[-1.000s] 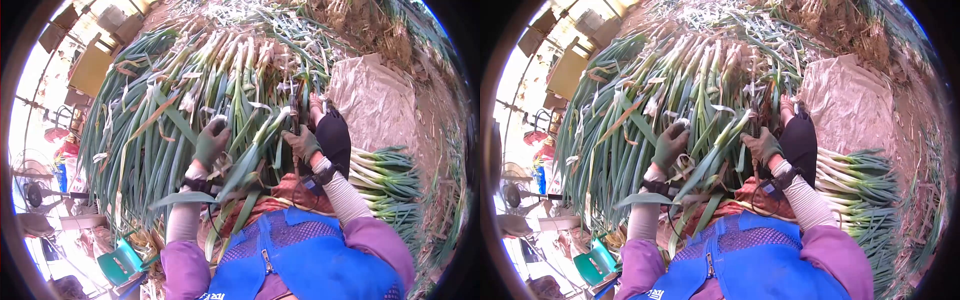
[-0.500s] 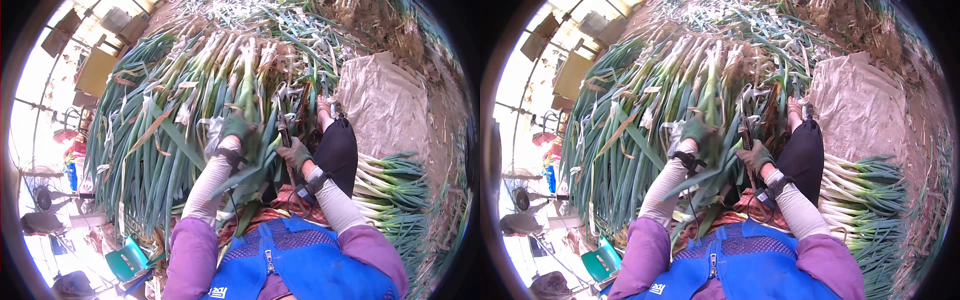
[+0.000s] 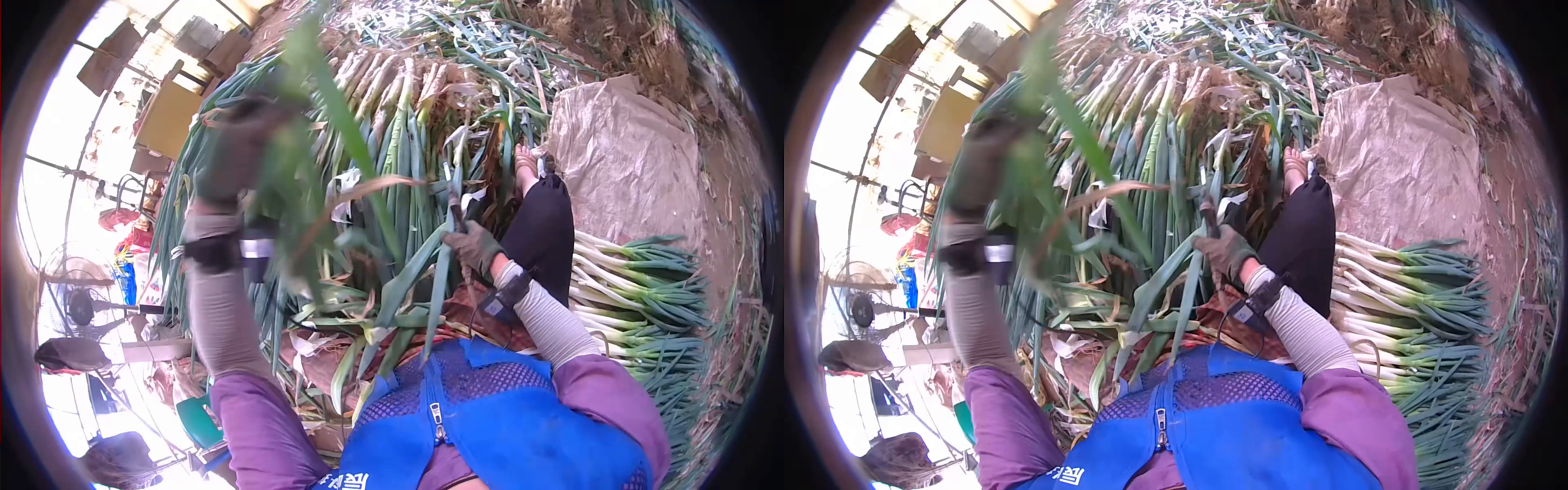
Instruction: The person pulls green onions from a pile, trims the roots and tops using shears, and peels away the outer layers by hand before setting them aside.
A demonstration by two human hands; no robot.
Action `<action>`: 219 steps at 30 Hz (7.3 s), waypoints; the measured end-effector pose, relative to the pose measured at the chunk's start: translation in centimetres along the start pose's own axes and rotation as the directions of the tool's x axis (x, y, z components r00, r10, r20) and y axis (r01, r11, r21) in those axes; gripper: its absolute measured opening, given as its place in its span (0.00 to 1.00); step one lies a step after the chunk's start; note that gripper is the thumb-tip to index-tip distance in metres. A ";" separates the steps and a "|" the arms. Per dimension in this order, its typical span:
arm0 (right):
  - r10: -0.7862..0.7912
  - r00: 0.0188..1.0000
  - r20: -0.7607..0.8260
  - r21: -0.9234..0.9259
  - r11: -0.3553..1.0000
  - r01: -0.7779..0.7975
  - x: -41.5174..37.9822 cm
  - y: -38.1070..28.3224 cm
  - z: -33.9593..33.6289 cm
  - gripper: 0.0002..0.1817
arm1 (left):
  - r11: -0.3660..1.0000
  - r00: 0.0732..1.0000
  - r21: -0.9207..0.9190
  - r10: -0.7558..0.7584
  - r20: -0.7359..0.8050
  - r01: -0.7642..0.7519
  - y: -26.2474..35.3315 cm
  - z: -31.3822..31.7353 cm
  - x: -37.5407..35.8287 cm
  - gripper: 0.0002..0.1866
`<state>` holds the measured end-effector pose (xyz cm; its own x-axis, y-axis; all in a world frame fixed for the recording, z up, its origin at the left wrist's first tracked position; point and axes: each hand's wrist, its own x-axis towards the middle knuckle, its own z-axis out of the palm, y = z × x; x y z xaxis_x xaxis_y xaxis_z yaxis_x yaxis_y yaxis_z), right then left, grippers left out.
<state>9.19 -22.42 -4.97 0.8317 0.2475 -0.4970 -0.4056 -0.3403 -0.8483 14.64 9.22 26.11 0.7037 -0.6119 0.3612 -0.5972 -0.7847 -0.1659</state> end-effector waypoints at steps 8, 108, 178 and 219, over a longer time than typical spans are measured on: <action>0.020 1.000 -0.022 -0.113 0.993 -0.022 -1.9 0.8 0.0 0.33 | 0.685 0.794 -0.418 -0.578 0.185 0.596 6.0 -17.2 2.5 0.28; -0.342 0.939 -0.036 0.149 0.927 0.343 0.5 -9.9 -6.6 0.16 | 0.096 0.450 -0.474 -0.524 0.724 0.875 19.5 28.6 -15.0 0.25; -0.537 0.843 -0.014 0.299 0.803 0.516 7.0 -30.3 -3.6 0.19 | -0.605 0.793 -0.673 0.607 -0.044 0.425 40.7 19.3 1.9 0.12; 0.183 0.983 -0.033 0.498 0.855 -0.142 6.9 -0.6 -3.1 0.23 | 0.239 0.632 -0.607 -0.498 0.594 0.758 16.1 19.6 -14.1 0.23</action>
<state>16.40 -23.33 -7.34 0.7557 0.1508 -0.6373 -0.6541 0.1255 -0.7459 2.65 3.24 0.41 0.9707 -0.0547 -0.2341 0.1574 -0.5913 0.7909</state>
